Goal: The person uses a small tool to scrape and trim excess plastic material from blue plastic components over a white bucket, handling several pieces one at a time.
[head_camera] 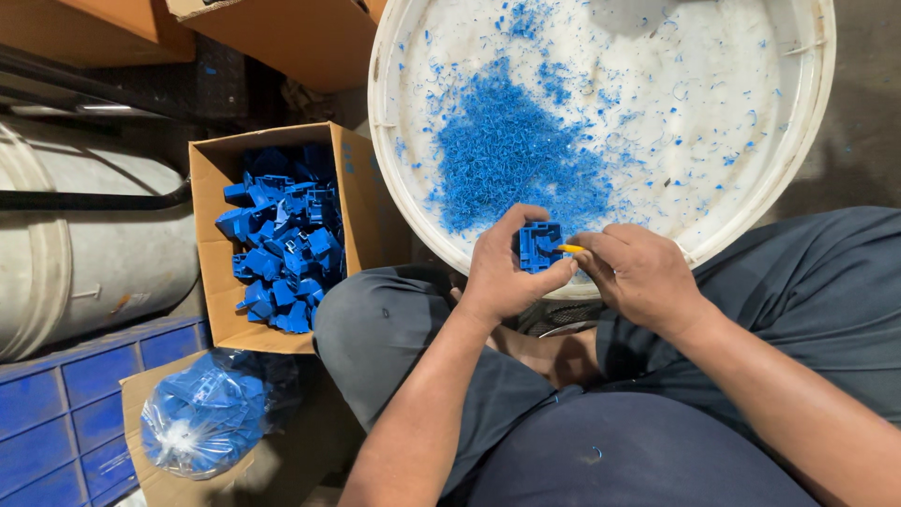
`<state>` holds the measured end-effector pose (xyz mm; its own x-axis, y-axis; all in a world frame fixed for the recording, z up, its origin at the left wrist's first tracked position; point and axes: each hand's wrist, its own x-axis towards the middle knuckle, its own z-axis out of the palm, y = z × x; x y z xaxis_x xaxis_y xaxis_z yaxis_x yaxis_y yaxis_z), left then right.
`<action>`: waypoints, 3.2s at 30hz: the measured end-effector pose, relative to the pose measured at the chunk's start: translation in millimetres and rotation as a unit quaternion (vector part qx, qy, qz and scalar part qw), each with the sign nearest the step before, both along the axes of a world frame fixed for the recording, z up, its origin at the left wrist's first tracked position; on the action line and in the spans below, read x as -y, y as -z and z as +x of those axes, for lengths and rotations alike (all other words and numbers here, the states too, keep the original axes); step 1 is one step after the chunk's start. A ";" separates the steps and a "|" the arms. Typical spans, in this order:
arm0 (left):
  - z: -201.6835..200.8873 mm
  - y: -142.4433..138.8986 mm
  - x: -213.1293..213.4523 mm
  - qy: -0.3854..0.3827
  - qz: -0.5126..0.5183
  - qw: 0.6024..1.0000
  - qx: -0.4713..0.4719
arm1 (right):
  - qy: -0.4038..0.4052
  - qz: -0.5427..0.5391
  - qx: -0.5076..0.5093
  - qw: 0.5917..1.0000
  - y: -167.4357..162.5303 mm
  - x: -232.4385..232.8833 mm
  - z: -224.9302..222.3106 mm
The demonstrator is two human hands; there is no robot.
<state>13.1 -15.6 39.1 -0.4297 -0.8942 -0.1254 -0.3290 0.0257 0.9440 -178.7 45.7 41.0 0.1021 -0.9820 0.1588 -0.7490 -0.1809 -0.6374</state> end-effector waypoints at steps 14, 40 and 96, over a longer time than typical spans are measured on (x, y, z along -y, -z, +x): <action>-2.0 -0.1 0.1 -0.006 0.021 1.000 -0.012 | 0.004 -0.029 -0.014 0.999 7.1 -4.5 1.0; 0.6 -1.1 2.0 0.011 -0.016 0.999 0.027 | -0.010 0.042 0.013 0.999 3.6 -2.9 -0.7; 16.2 3.5 8.2 0.134 0.103 0.982 -0.080 | -0.046 -0.039 -0.022 0.998 1.3 -5.1 -12.1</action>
